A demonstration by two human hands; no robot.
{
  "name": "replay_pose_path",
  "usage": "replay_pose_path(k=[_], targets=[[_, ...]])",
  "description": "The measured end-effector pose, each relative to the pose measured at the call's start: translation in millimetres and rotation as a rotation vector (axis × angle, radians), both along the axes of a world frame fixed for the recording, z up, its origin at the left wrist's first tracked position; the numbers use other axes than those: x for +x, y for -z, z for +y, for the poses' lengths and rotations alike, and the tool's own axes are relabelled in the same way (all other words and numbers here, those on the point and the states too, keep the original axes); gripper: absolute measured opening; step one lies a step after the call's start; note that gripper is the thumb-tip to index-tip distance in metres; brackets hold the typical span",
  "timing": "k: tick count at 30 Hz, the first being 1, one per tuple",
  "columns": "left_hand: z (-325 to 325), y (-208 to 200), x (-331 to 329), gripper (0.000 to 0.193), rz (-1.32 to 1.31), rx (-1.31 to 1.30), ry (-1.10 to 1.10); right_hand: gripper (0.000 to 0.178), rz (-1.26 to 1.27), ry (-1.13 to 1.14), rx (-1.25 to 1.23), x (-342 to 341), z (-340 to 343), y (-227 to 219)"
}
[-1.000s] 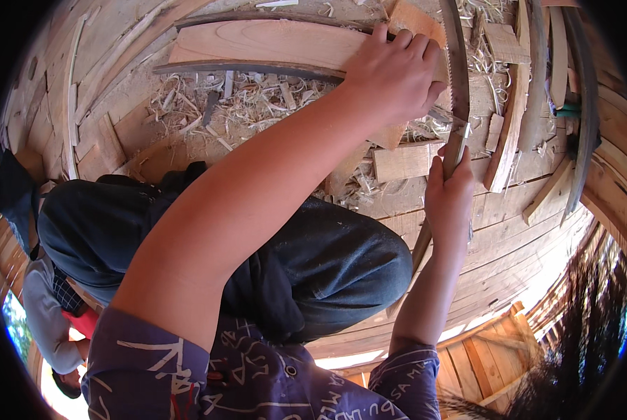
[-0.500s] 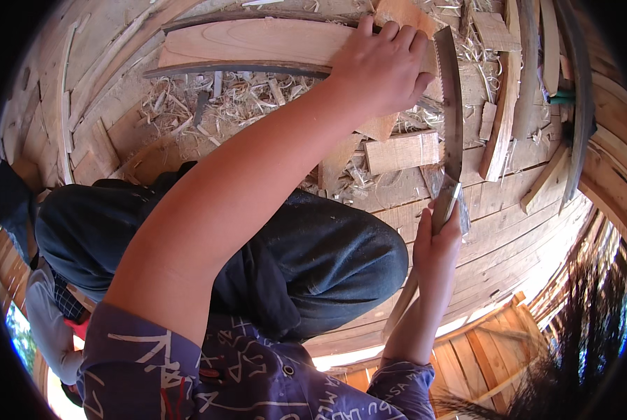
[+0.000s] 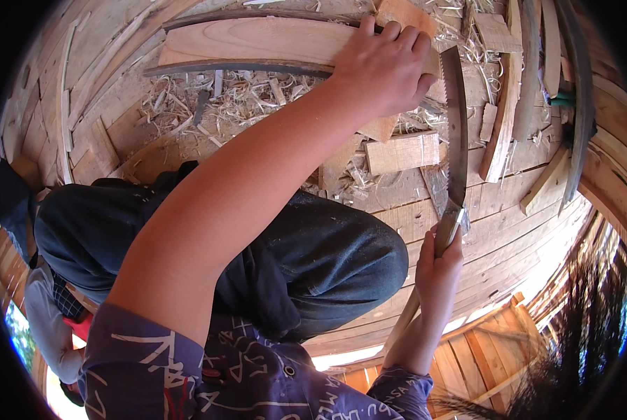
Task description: The person saws a piece of wood and uses a tool to carve and shape a smaller wooden block while sitting on the floor.
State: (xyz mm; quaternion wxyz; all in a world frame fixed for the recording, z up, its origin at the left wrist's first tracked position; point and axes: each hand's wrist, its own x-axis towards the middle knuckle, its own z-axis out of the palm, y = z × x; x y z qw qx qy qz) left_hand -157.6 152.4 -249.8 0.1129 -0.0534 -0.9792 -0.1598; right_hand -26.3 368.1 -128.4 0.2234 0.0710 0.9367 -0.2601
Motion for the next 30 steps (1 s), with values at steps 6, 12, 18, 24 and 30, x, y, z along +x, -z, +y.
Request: replay_pose_path(k=[6, 12, 18, 24, 30], targets=[[-0.7, -2.5, -0.8, 0.047, -0.009, 0.011, 0.004, 0.019, 0.090, -0.085, -0.013, -35.9, -14.3, 23.2], [1.3, -3.3, -1.5, 0.046, -0.010, 0.036, 0.009, 0.020, 0.142, -0.151, -0.016, -90.8, -42.6, 48.2], [-2.2, -3.6, -2.6, 0.047, -0.048, 0.016, -0.013, 0.020, -0.087, 0.010, 0.091, -32.8, -20.9, 8.0], [-2.6, 0.0, -2.5, 0.044, 0.013, 0.011, 0.002, 0.019, 0.085, -0.020, -0.015, 5.5, -0.8, 4.1], [-0.7, -2.2, -3.1, 0.042, 0.022, 0.048, 0.001, 0.022, 0.109, -0.134, 0.005, -75.2, -37.7, 42.9]])
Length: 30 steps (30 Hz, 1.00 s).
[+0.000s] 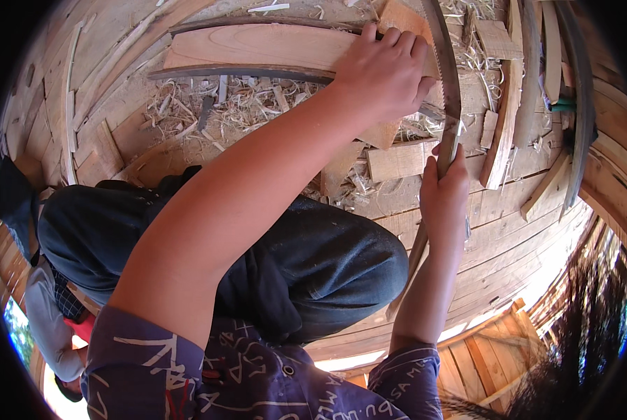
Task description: The person saws a piece of wood and uses a tool to carve and shape a smaller wooden block while sitting on the floor.
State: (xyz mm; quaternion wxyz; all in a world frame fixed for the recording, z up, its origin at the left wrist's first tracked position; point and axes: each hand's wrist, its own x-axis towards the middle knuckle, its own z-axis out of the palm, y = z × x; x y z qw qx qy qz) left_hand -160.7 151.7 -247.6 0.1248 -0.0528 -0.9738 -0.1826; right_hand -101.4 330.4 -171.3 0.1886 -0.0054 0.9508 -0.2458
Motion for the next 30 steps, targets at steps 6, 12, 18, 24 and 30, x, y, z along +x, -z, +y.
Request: replay_pose_path(k=[6, 12, 18, 24, 30], targets=[[-1.6, 0.8, 7.2, 0.046, -0.022, -0.035, 0.024, 0.022, -0.022, 0.008, 0.033, 15.1, 5.0, -10.2], [1.8, -1.6, 7.9, 0.046, -0.027, -0.033, 0.024, 0.019, 0.025, 0.024, -0.014, 25.0, 8.2, -11.7], [-1.6, -3.2, 2.2, 0.043, -0.050, 0.012, 0.025, 0.016, 0.046, 0.036, -0.014, 30.5, 0.3, -1.8], [-1.5, 0.7, 0.5, 0.044, -0.044, -0.036, 0.009, 0.015, -0.087, 0.171, 0.000, 75.6, 26.1, -28.9], [-2.2, 2.1, 2.6, 0.046, -0.033, -0.048, 0.039, 0.016, -0.031, 0.095, -0.049, 66.3, 25.7, -25.1]])
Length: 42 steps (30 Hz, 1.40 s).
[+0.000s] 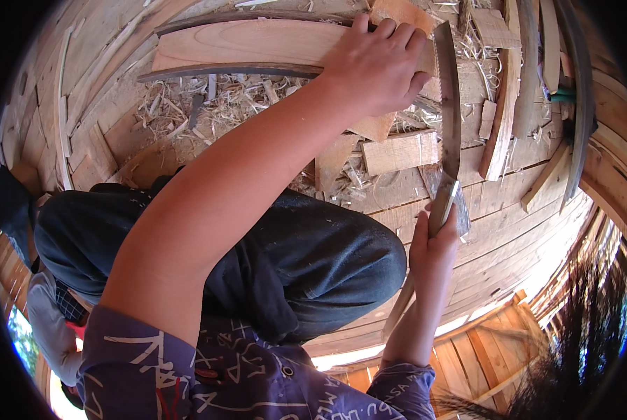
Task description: The person saws a piece of wood and uses a tool to carve and shape a smaller wooden block while sitting on the floor.
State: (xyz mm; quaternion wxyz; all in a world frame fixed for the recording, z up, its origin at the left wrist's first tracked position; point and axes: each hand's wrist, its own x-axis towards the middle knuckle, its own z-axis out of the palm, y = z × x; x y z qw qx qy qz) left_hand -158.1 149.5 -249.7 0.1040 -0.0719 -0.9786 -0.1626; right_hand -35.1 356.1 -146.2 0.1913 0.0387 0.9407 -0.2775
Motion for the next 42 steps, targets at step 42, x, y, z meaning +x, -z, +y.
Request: replay_pose_path(k=[42], targets=[[2.5, -2.5, -3.7, 0.046, -0.008, 0.032, -0.007, 0.015, 0.027, -0.106, 0.038, -78.7, -35.4, 28.1]])
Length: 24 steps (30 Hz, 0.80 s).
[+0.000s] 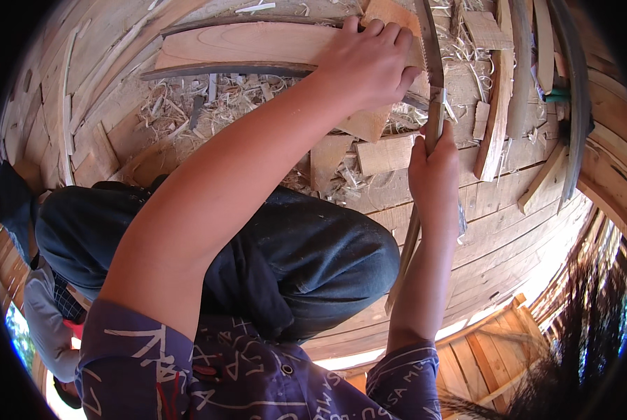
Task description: The person saws a piece of wood and uses a tool to carve and shape a smaller wooden block while sitting on the floor.
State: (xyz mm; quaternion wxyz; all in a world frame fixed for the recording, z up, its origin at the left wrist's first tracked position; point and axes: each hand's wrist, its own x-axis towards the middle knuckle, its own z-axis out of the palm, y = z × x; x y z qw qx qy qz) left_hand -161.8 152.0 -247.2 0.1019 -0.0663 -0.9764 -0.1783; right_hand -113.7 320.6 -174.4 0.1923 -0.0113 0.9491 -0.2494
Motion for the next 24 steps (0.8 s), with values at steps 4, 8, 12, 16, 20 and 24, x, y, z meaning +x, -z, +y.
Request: replay_pose_path(k=[4, 8, 12, 16, 20, 24], targets=[[-4.6, 2.1, 7.0, 0.048, 0.036, -0.055, 0.003, 0.013, -0.047, 0.048, 0.030, 25.9, 8.7, -15.1], [-2.4, 1.1, 10.7, 0.047, 0.055, -0.064, 0.011, 0.012, -0.096, 0.123, 0.034, 35.3, 4.9, -25.9], [-1.4, -3.4, 0.7, 0.044, -0.040, -0.015, -0.007, 0.014, 0.031, 0.052, -0.047, 29.3, 7.0, 2.0], [-3.3, -0.1, -1.4, 0.042, -0.019, 0.023, -0.022, 0.011, -0.012, 0.096, -0.040, 37.7, 7.9, -5.4], [-3.1, 2.1, -2.7, 0.043, -0.034, 0.008, -0.032, 0.011, -0.083, 0.165, -0.022, 77.8, 30.3, -25.3], [-8.8, -0.6, 2.7, 0.046, -0.011, 0.013, -0.034, 0.012, -0.091, 0.190, -0.024, 83.3, 38.3, -26.6]])
